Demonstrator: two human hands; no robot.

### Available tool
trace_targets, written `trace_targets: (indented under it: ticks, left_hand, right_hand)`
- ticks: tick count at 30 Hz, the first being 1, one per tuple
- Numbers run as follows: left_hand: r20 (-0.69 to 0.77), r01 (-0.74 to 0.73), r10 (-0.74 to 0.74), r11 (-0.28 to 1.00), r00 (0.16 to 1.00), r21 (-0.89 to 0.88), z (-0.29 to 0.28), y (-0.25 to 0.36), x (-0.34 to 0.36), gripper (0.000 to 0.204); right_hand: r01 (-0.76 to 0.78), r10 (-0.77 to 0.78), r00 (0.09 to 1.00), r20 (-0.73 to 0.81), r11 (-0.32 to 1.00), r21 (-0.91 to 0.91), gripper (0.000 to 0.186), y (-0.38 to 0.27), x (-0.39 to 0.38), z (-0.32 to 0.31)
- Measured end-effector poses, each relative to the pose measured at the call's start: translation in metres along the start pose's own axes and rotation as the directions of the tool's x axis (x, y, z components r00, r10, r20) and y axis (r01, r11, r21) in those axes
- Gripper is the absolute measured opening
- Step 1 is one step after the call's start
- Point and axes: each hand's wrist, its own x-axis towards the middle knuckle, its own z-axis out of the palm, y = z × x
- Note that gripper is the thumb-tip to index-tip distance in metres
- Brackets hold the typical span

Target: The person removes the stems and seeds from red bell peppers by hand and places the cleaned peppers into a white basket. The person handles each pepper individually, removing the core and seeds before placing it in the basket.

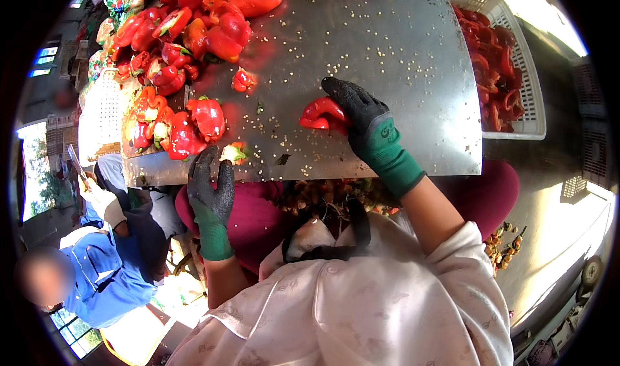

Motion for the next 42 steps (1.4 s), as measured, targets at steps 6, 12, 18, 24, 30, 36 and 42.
trace_targets:
  ticks: [6,12,18,24,30,36,42]
  left_hand:
    - [0.170,0.135,-0.156,0.982,0.973,0.130,0.020,-0.005,-0.001,0.047]
    - [0.286,0.202,-0.194,0.979,0.938,0.004,0.043,0.003,0.011,0.035]
    - [0.419,-0.091,0.358,0.840,0.835,-0.535,0.023,0.014,0.030,0.039]
    - [0.047,0.129,-0.122,0.858,0.991,-0.498,0.066,-0.012,0.121,0.038]
    - [0.211,-0.082,0.055,0.989,0.976,0.122,0.098,-0.007,0.118,0.042]
    - [0.355,-0.335,0.688,0.657,0.633,-0.675,0.039,0.045,0.024,0.039]
    - [0.044,0.122,-0.114,0.962,0.992,-0.246,-0.008,0.006,0.021,0.045]
  right_hand:
    - [-0.655,0.674,0.651,0.349,0.266,0.708,0.042,-0.028,0.007,-0.034]
    - [-0.126,0.569,0.763,0.309,-0.337,0.933,0.046,0.026,0.003,-0.103]
    - [0.422,0.502,0.864,-0.036,-0.683,0.597,0.056,0.064,-0.025,-0.165]
    - [-0.331,0.769,0.621,0.148,0.086,0.940,0.048,-0.012,-0.037,-0.065]
    - [-0.495,0.643,0.729,0.235,0.258,0.830,0.049,-0.045,-0.030,-0.037]
    - [-0.354,0.187,0.914,0.360,0.802,0.482,0.042,-0.053,-0.034,-0.029]
    - [-0.038,-0.082,0.933,0.349,0.946,0.322,0.051,-0.065,-0.006,0.007]
